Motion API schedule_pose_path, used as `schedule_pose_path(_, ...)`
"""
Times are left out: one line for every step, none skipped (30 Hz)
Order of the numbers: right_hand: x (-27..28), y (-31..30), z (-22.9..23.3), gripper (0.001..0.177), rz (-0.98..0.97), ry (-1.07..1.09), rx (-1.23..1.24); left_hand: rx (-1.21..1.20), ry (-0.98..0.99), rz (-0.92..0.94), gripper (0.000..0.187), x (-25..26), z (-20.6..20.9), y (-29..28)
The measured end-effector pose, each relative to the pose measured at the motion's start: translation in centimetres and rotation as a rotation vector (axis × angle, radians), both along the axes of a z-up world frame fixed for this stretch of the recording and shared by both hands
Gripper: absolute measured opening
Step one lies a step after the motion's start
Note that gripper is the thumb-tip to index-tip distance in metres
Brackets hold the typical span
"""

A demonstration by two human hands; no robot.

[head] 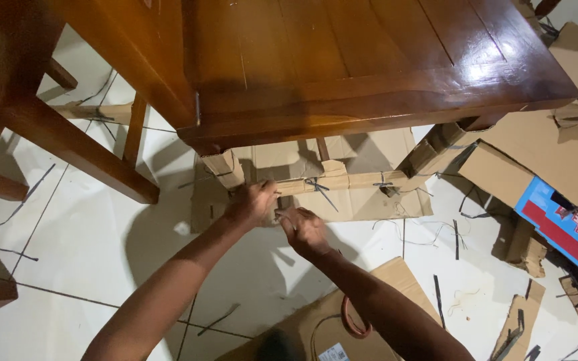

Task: Wrapping wooden chair legs with cardboard and securing them with plastic ties

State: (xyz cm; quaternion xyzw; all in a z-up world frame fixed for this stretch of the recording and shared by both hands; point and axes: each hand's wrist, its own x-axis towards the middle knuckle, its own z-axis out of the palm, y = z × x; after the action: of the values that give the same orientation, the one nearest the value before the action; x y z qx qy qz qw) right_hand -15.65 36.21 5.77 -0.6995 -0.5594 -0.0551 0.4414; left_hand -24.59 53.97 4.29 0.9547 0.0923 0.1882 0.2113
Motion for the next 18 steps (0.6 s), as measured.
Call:
schedule_pose_path(0.0,0.0,0.9,0.034,0.001,-0.001,0.001,0.001,-0.001,0.001,0.01,0.1,-1.3,0.4)
schedule_pose_path(0.0,-0.1,1.8,0.035,0.005,-0.101,0.054,0.197,0.009,0.039,0.014,0.3,-2.5,0.8)
schedule_pose_path(0.0,-0.1,2.7,0.036,0.008,-0.2,0.106,0.393,0.019,0.077,0.019,0.4,-3.8,1.1)
schedule_pose_path(0.4,-0.1,2.4,0.036,0.009,-0.2,0.105,0.391,0.019,0.079,0.019,0.4,-3.8,1.1)
schedule_pose_path(0.8,0.0,2.0,0.031,0.02,-0.234,0.132,0.436,0.02,0.099,0.022,0.5,-3.8,1.0)
schedule_pose_path(1.3,0.1,1.6,0.026,0.03,-0.268,0.159,0.482,0.022,0.118,0.025,0.5,-3.8,0.9)
schedule_pose_path(1.6,0.1,1.0,0.026,0.031,-0.268,0.159,0.482,0.022,0.119,0.025,0.6,-3.4,0.5)
schedule_pose_path(2.1,0.1,0.4,0.024,0.045,-0.338,0.155,0.501,0.031,0.118,0.025,0.7,-2.8,0.2)
schedule_pose_path(2.5,0.2,-0.3,0.022,0.059,-0.408,0.152,0.52,0.039,0.116,0.027,0.9,-2.3,-0.1)
schedule_pose_path(2.4,0.6,0.0,0.022,0.059,-0.408,0.151,0.519,0.039,0.116,0.027,0.9,-2.2,-0.2)
schedule_pose_path(2.3,0.9,0.1,0.021,0.055,-0.37,0.153,0.446,0.032,0.122,0.022,0.8,-2.2,-0.3)
schedule_pose_path(2.2,1.3,0.4,0.022,0.051,-0.333,0.156,0.374,0.026,0.128,0.017,0.8,-2.1,-0.3)
schedule_pose_path(2.3,1.3,1.0,0.022,0.052,-0.333,0.156,0.374,0.026,0.129,0.017,0.8,-2.2,-0.1)
schedule_pose_path(2.3,1.3,1.7,0.014,0.056,-0.282,0.147,0.401,0.02,0.1,0.015,0.7,-2.2,0.1)
schedule_pose_path(2.3,1.4,2.4,0.009,0.061,-0.231,0.138,0.428,0.015,0.071,0.013,0.6,-2.3,0.3)
schedule_pose_path(2.3,1.3,2.2,0.009,0.061,-0.232,0.139,0.429,0.014,0.071,0.013,0.5,-2.0,0.2)
schedule_pose_path(2.4,1.2,2.1,0.01,0.059,-0.18,0.123,0.427,0.012,0.061,0.01,0.3,-1.8,0.1)
schedule_pose_path(2.4,1.1,2.0,0.011,0.057,-0.128,0.107,0.425,0.011,0.052,0.008,0.2,-1.5,0.0)
